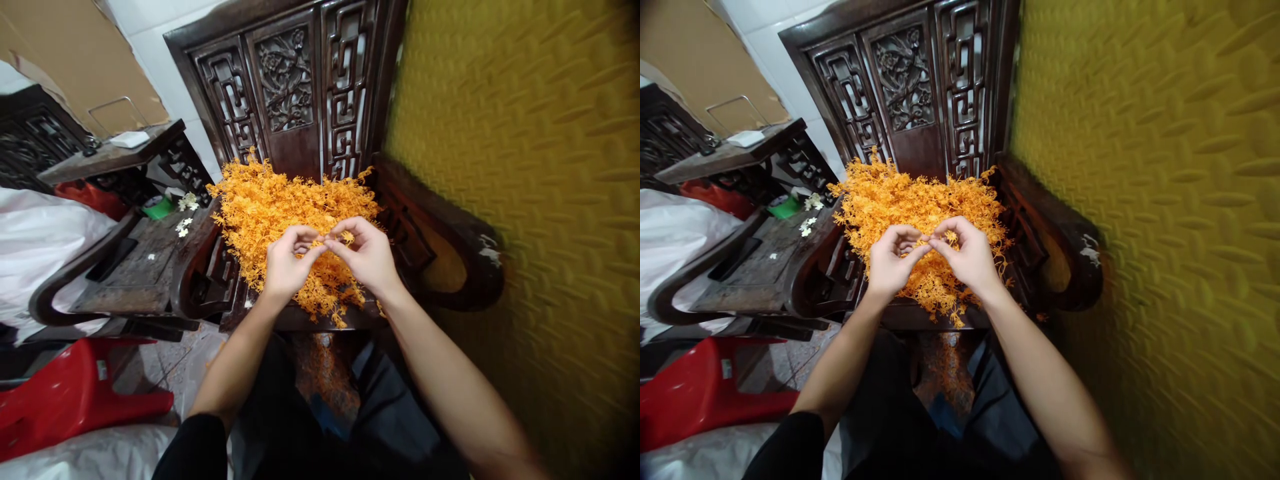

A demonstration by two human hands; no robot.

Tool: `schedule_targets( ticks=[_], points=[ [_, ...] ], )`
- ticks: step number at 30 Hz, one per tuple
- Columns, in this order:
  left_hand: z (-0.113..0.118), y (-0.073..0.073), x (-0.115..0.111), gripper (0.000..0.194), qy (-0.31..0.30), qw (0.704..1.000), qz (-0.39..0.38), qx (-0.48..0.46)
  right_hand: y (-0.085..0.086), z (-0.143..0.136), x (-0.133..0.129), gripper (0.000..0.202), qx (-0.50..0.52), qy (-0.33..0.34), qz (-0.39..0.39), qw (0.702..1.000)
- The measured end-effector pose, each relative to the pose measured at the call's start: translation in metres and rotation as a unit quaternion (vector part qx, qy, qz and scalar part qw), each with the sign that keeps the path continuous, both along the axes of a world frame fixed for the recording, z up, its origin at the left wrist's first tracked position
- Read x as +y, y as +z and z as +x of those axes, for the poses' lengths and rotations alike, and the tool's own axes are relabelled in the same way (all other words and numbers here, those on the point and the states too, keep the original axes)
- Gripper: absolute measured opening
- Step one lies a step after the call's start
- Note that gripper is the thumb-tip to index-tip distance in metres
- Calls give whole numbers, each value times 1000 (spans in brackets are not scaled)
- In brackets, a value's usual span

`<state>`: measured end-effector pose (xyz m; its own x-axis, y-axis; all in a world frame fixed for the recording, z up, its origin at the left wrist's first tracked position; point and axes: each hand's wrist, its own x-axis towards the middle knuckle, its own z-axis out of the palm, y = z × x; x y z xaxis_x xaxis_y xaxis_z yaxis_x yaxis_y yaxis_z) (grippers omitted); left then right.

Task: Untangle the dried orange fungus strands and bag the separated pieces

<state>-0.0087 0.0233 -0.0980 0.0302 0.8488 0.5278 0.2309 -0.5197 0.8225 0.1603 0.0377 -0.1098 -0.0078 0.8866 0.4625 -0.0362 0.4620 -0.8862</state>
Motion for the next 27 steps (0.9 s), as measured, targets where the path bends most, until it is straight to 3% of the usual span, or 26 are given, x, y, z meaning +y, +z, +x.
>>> schedule_targets(
  ticks=[3,10,13,15,17,18,20,23,25,27],
  points=[
    [-3,4,-5,10,35,990,75,112,1,5,0,10,-87,-43,55,994],
    [-1,9,-10,11,34,989,70,127,5,10,-2,8,-152,-49,143,977],
    [0,11,-14,14,11,999,-1,51,-4,27,12,7,-142,-72,130,979],
    [-1,14,-19,19,-5,998,-51,-34,-13,45,28,9,-116,-143,111,977],
    [-2,16,-21,24,-20,990,-74,-115,-22,60,41,14,-16,-249,85,965],
    [-2,17,-21,26,-37,985,-86,-145,-24,63,44,18,15,-258,73,963],
    [-1,15,-15,25,-90,967,-136,-196,-24,59,39,23,0,-179,38,983],
    [-1,11,-2,18,-162,912,-255,-276,-14,35,15,21,-43,-24,17,999],
    [-4,11,5,17,-170,879,-311,-319,-6,20,-1,19,-43,23,14,999],
    [-8,12,7,15,-166,869,-334,-325,0,12,-10,19,-45,40,16,998]
  ],
)
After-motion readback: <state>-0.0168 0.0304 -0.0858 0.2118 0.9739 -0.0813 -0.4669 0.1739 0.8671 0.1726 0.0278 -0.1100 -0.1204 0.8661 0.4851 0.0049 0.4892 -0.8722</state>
